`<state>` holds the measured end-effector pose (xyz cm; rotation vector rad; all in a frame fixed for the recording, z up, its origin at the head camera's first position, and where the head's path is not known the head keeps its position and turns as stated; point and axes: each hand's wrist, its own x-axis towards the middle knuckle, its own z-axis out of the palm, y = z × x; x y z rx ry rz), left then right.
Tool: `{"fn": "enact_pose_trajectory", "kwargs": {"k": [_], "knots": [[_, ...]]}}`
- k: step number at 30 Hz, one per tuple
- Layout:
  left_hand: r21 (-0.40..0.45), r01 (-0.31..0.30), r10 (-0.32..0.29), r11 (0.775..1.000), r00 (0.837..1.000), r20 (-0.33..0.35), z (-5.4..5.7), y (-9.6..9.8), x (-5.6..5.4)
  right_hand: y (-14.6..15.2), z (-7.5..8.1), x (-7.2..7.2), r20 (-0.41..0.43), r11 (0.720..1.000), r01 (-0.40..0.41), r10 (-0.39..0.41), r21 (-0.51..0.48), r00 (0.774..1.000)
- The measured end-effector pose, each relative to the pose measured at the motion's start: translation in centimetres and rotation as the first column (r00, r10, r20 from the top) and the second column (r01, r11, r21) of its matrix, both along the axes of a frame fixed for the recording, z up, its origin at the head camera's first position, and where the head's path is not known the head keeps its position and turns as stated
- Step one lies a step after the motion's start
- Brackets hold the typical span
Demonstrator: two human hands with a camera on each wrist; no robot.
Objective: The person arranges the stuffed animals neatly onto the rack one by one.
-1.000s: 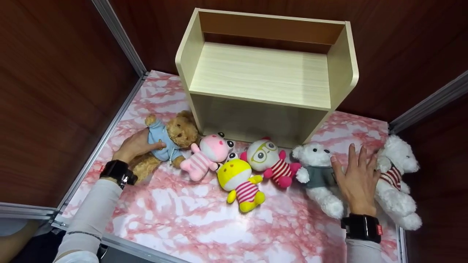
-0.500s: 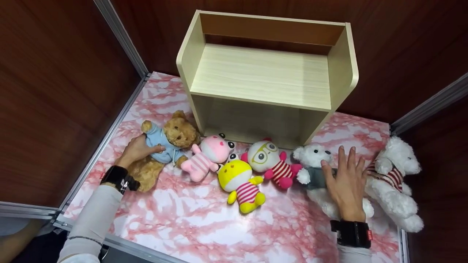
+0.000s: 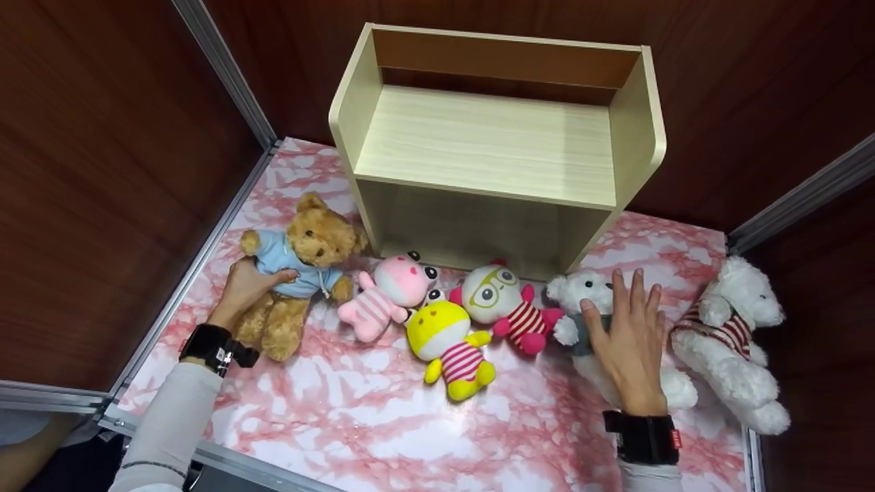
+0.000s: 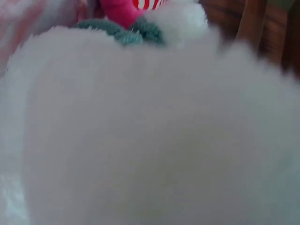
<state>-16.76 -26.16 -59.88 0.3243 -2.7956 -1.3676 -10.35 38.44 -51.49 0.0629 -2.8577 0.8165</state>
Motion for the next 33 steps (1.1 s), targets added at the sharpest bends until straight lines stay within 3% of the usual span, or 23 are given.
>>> {"fn": "enact_pose_trajectory", "kwargs": {"k": [6,13,17,22,25,30,33], "knots": [[0.133,-0.058,0.068,0.989,0.995,-0.072,0.9,1.8,0.4,-0.9,-0.2,0.2,-0.028,0.999,-0.014,0.013,-0.031,1.0],[0.292,-0.019,0.062,0.956,0.989,-0.138,1.5,4.4,0.9,-2.0,-0.3,0.4,-0.047,0.998,-0.024,0.021,-0.051,0.999],[0.417,0.013,0.067,0.909,0.982,-0.177,1.6,6.2,1.3,-2.9,-0.3,0.6,-0.05,0.997,-0.036,0.033,-0.073,0.998],[0.575,0.094,0.059,0.813,0.969,-0.24,1.5,8.7,1.8,-4.3,-0.5,0.8,-0.05,0.993,-0.055,0.05,-0.109,0.998],[0.624,0.15,0.038,0.767,0.96,-0.277,1.6,10.2,2.3,-5.5,-0.7,0.8,-0.055,0.987,-0.067,0.06,-0.143,0.997],[0.658,0.237,-0.007,0.715,0.943,-0.332,1.5,12.9,3.1,-8.1,-1.6,0.5,-0.067,0.965,-0.112,0.098,-0.238,0.993],[0.654,0.267,-0.033,0.708,0.937,-0.348,1.4,14.3,3.4,-9.9,-2.1,0.0,-0.081,0.945,-0.153,0.135,-0.29,0.988]]}}
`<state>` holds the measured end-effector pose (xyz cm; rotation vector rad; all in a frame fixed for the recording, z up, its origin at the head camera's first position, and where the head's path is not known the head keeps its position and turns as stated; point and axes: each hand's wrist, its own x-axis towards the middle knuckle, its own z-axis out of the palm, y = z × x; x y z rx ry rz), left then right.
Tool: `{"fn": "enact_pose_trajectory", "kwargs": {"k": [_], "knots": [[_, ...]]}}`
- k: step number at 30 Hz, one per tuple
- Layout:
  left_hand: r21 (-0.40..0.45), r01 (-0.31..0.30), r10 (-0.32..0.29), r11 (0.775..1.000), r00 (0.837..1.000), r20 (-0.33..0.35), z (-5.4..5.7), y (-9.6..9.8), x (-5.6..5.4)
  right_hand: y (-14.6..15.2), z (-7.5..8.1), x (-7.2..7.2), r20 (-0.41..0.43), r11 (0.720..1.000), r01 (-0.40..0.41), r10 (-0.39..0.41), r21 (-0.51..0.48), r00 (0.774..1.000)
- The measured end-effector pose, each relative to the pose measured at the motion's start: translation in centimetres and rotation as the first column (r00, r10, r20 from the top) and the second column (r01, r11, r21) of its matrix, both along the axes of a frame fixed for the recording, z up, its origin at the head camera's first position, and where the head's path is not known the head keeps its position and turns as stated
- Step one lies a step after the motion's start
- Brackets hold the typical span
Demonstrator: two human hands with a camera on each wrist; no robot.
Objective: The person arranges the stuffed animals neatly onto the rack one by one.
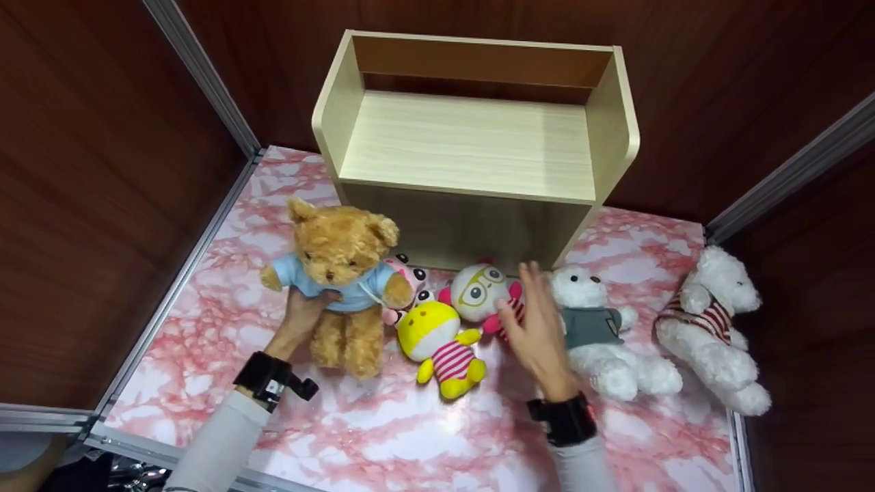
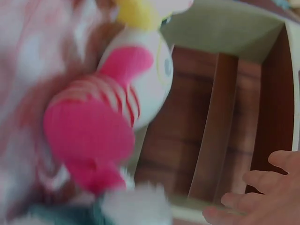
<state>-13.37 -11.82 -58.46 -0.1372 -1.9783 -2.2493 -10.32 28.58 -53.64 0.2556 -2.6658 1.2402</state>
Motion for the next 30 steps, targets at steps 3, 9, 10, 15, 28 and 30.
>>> {"fn": "enact_pose_trajectory", "kwargs": {"k": [3,9,10,15,28,30], "knots": [[-0.01,0.01,-0.01,1.0,1.0,0.002,-0.2,1.4,0.1,-1.8,-0.4,-0.4,0.002,0.998,-0.034,0.034,-0.054,0.999],[-0.027,0.014,-0.012,1.0,0.998,0.064,-0.6,4.3,0.3,-4.8,-1.0,-0.5,0.096,0.982,-0.073,0.09,-0.174,0.991],[-0.034,0.01,-0.007,0.999,0.996,0.086,-0.6,4.8,0.3,-5.3,-1.2,-0.5,0.111,0.974,-0.086,0.111,-0.21,0.988],[-0.058,0.0,0.007,0.998,0.994,0.11,-0.7,6.8,0.4,-7.4,-1.8,-0.7,0.157,0.904,-0.134,0.213,-0.407,0.964],[0.012,0.174,-0.175,0.985,0.981,0.079,-1.7,10.3,0.0,-10.0,-2.2,-1.5,0.402,0.852,0.095,0.142,-0.515,0.905],[-0.024,0.22,-0.217,0.975,0.97,0.112,-1.8,10.2,0.0,-9.9,-2.4,-1.7,0.441,0.858,0.13,0.122,-0.498,0.889]]}}
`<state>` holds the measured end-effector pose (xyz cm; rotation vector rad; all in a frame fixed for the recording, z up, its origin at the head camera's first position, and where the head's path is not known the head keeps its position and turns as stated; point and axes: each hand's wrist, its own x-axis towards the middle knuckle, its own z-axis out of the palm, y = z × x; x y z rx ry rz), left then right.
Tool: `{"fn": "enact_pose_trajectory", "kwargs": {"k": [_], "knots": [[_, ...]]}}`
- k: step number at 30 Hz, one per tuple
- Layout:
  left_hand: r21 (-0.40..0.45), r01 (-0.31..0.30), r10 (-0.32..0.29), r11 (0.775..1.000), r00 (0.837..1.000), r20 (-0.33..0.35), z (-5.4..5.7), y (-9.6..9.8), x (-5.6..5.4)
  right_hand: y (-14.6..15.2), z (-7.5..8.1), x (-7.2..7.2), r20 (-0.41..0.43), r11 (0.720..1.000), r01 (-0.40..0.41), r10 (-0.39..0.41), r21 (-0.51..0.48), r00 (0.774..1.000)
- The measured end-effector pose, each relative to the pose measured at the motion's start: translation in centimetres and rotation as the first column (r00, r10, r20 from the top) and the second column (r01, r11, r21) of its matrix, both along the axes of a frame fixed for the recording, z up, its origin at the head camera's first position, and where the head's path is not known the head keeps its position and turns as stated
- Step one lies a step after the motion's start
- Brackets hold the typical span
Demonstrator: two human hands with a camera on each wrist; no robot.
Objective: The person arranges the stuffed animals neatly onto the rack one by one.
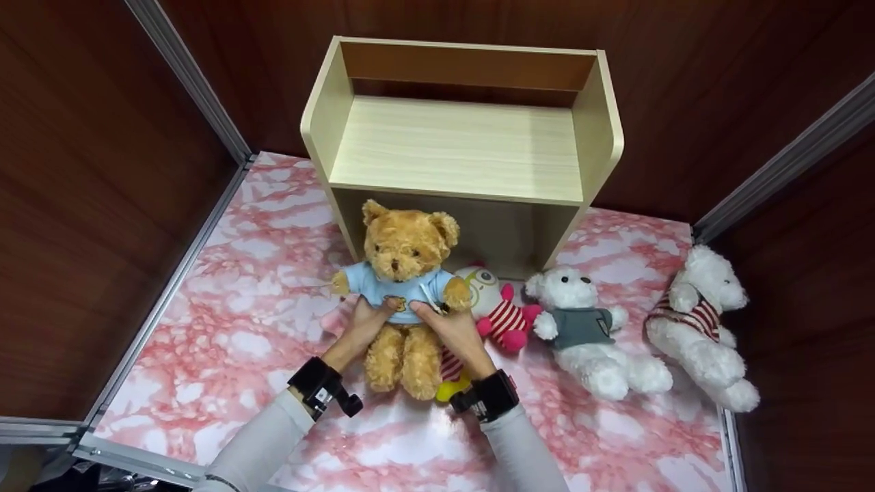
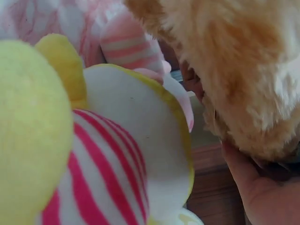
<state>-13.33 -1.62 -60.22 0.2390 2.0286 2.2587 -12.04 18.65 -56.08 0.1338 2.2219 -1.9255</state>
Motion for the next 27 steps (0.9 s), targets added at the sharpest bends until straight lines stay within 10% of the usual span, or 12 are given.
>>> {"fn": "enact_pose_trajectory", "kwargs": {"k": [8,19,27], "knots": [[-0.062,0.171,-0.165,0.983,0.981,0.099,0.3,-1.1,-0.8,0.5,-0.7,-1.8,-0.1,0.997,-0.01,0.003,-0.073,0.995],[-0.202,0.044,-0.029,0.978,0.996,0.08,0.4,0.4,-2.0,2.5,0.1,-2.4,0.091,0.99,-0.137,0.14,-0.04,0.986],[0.09,0.196,-0.202,0.977,0.977,0.071,-0.3,0.4,-3.1,4.7,0.9,-4.0,0.149,0.993,0.011,0.008,-0.12,0.989]]}}
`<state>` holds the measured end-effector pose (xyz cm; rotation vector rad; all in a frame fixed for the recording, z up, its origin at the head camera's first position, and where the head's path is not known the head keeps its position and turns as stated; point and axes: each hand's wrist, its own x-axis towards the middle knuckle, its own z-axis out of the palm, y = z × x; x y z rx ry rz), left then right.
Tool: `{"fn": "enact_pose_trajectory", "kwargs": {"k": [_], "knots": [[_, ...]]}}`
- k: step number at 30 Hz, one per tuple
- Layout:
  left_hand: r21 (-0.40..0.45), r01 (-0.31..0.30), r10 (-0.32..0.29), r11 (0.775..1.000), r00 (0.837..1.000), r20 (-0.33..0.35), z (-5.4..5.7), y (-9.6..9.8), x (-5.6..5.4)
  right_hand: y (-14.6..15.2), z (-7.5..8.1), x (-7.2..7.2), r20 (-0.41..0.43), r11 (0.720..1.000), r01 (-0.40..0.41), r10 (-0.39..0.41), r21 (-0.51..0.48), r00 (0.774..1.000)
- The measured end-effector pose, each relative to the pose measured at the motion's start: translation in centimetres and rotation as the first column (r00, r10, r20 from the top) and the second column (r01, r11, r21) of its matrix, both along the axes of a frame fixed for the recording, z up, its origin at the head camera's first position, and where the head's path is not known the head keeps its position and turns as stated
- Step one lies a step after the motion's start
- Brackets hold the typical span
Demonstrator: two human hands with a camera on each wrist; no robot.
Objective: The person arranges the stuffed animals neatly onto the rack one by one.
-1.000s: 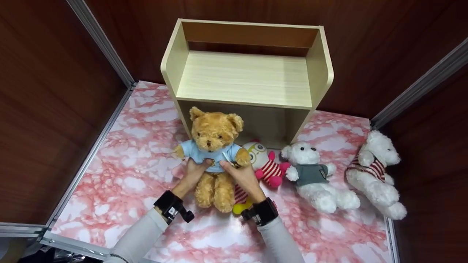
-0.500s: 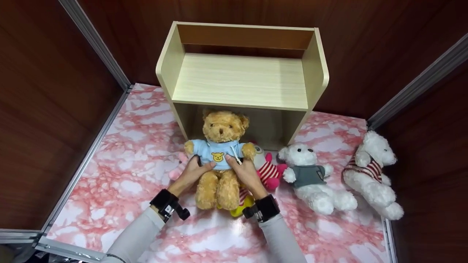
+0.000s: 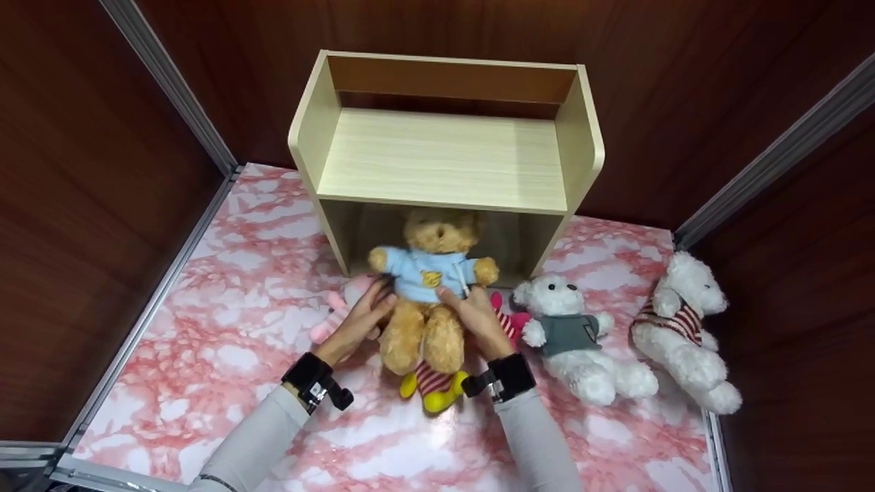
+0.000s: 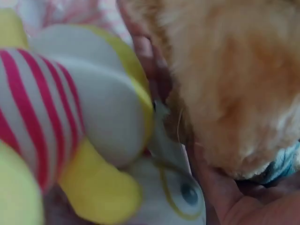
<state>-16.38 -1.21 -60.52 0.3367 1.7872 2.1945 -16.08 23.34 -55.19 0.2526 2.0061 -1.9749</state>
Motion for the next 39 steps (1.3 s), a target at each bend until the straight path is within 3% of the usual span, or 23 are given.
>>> {"fn": "enact_pose_trajectory", "kwargs": {"k": [6,11,16,21,29,32,39], "knots": [[0.065,-0.043,0.041,0.997,0.999,0.028,-1.9,-1.6,-0.8,1.5,0.7,-3.1,0.032,0.988,0.094,-0.091,-0.121,0.995],[0.098,-0.001,-0.003,0.995,0.999,0.037,-3.1,-2.4,-1.1,2.2,1.7,-6.0,0.028,0.975,0.14,-0.137,-0.172,0.99],[0.098,0.029,-0.032,0.995,0.999,0.028,-3.8,-2.5,-1.3,2.7,2.5,-8.9,0.052,0.97,0.201,-0.196,-0.136,0.979],[0.092,0.027,-0.033,0.995,0.998,0.053,-4.0,-2.4,-1.4,3.4,2.3,-11.2,0.064,0.943,0.243,-0.235,-0.227,0.97],[0.132,0.049,-0.062,0.99,0.994,0.094,-4.8,-2.0,-0.6,5.1,0.2,-13.2,-0.021,0.906,0.346,-0.361,-0.243,0.932],[0.142,0.055,-0.07,0.988,0.992,0.101,-5.1,-1.9,-0.3,5.7,-0.3,-13.7,-0.048,0.91,0.371,-0.385,-0.185,0.922],[0.146,0.063,-0.077,0.987,0.993,0.094,-5.1,-1.8,0.0,6.2,-0.9,-14.5,0.003,0.921,0.386,-0.387,-0.055,0.922]]}}
